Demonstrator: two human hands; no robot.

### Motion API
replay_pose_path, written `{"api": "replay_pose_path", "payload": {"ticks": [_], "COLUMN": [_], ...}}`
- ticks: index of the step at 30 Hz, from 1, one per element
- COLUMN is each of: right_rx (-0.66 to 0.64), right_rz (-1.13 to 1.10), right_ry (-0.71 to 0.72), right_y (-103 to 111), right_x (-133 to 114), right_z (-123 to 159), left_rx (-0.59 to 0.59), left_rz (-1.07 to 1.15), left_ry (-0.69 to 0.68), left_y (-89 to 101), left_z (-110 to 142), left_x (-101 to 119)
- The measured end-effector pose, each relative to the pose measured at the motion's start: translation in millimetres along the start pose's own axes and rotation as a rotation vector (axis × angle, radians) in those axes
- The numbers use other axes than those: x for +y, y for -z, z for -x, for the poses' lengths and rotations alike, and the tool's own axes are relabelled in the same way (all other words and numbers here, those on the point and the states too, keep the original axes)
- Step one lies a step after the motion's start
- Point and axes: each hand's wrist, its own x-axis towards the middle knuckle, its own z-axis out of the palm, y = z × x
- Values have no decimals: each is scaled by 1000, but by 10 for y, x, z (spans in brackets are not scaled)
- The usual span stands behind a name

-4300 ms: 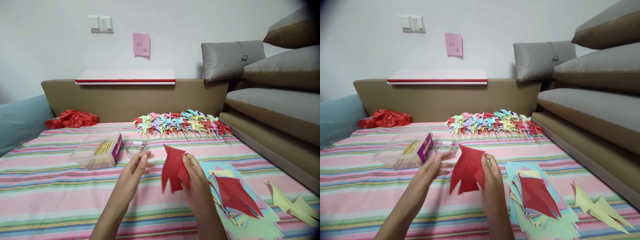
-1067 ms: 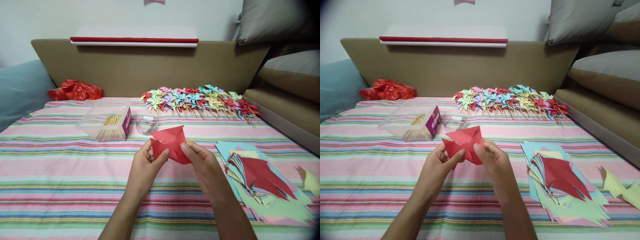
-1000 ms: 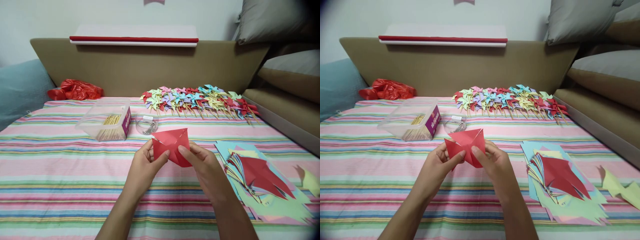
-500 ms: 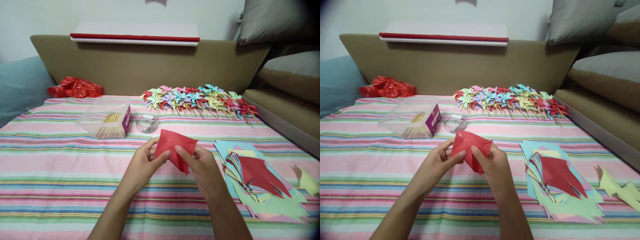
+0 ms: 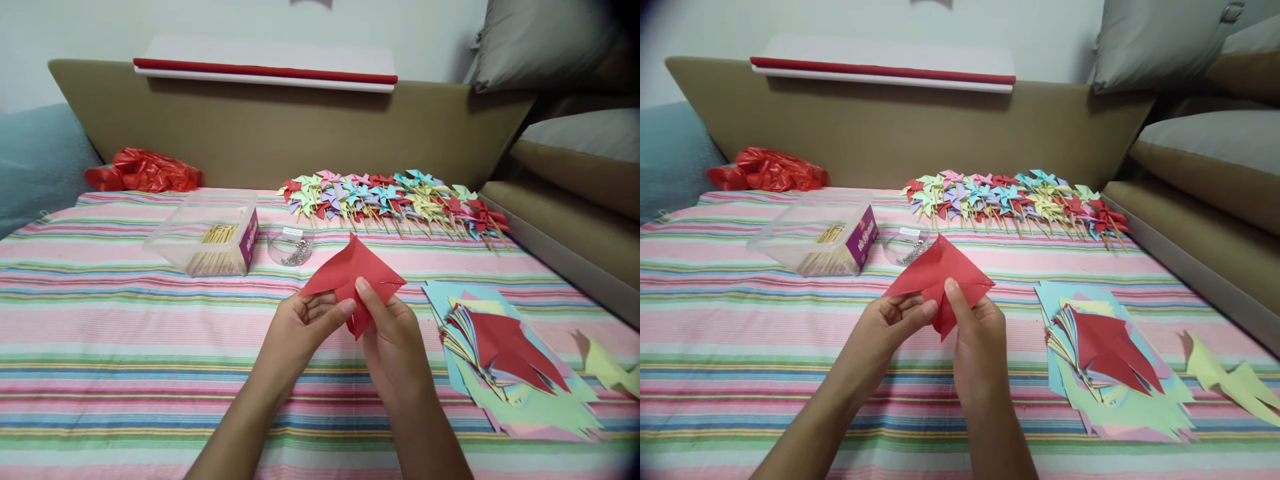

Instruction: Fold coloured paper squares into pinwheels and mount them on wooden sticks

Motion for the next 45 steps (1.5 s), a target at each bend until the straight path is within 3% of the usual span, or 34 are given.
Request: {"api": "replay_pose_path", "payload": {"ticks": [5,15,20,23,26,29,35,45], "right_rx": [40,10,-3,-72,-185,-218,-195,-32], "right_rz": [-79,-35,50,310,693,868,787,674], "right_ry": [-2,-11,111,307,505,565,540,475], "right_y": [-97,-96,4,93,155,166,129,150], "right_x": [90,105,41,32,37,42,31,78], "right_z": [51,68,39,11,7,19,20,-18], "left_rx": [181,300,405,449,457,451,445,373], "left_rz": [50,73,164,222,240,220,108,-32], "left_ry": [-40,-69,-82,-85,-88,-89,-115,-131], "left_y": [-57,-58,2,48,71,74,56,-9], "left_z": [-6,-22,-56,-64,-65,-68,-73,-17], "left_x": [-77,-105,-94,-64,-50,-57,-63,-41]}}
